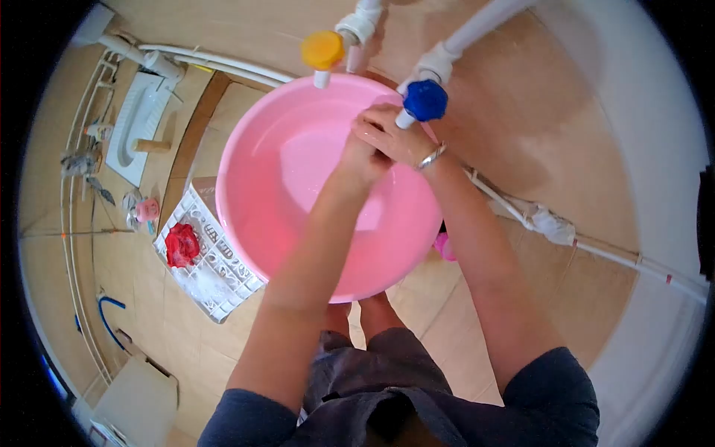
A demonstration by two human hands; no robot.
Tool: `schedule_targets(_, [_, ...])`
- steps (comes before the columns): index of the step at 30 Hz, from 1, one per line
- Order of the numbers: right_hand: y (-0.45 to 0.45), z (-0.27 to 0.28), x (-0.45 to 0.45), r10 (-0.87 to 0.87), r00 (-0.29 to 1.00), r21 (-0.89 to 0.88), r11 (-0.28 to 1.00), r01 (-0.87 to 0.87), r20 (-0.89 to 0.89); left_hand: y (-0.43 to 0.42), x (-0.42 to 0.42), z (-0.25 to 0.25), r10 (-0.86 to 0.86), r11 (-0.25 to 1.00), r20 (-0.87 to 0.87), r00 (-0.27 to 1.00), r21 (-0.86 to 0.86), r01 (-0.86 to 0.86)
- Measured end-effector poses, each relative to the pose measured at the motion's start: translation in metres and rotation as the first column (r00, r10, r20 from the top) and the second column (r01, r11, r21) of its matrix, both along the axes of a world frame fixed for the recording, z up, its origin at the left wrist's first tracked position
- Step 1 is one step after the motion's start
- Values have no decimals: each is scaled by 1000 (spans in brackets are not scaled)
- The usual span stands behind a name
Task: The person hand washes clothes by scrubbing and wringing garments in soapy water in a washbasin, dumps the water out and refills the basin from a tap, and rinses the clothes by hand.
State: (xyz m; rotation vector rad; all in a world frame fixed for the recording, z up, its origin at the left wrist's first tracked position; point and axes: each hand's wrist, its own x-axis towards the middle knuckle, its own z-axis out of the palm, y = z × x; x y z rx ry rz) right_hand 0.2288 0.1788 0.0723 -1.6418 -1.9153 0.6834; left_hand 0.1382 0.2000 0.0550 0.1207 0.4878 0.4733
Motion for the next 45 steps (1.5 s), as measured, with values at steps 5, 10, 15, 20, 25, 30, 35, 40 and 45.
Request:
schedule_targets(5, [-49,12,18,-115,950,-350,937,7,-289,-22,-32,-7,-247,937,-308,919,163,307])
schedule_targets(10, [-160,-6,74,-707,615,-505,695,511,-351,-53,-66,-28,-298,897,-497,815,145,417])
schedule_targets(15, [-266,-36,111,-872,440,-528,482,700,-213,-80,-83,-26,-206,805,-705,679,272,527])
schedule_targets(20, [-324,-99,152,-970,233,-670,223,709,-76,-104,-85,-20,-127,695,-735,667,414,588])
schedule_targets(25, [-316,-173,172,-957,277,-804,232,548,-87,-154,-71,5,-94,426,-843,529,446,787])
schedule_targets(30, [-306,-185,180,-951,291,-744,270,612,-106,-194,-59,0,261,-87,-826,499,495,865])
schedule_targets(35, [-377,-249,244,-888,372,-675,101,731,269,-193,-50,-4,317,-100,-841,438,430,897])
schedule_targets(40, [-396,-248,212,-923,325,-570,157,807,205,-204,-46,-2,537,-183,-700,471,449,875])
schedule_targets(45, [-402,-305,204,-917,296,-463,148,874,266,-240,-45,-15,652,-450,-176,737,693,563])
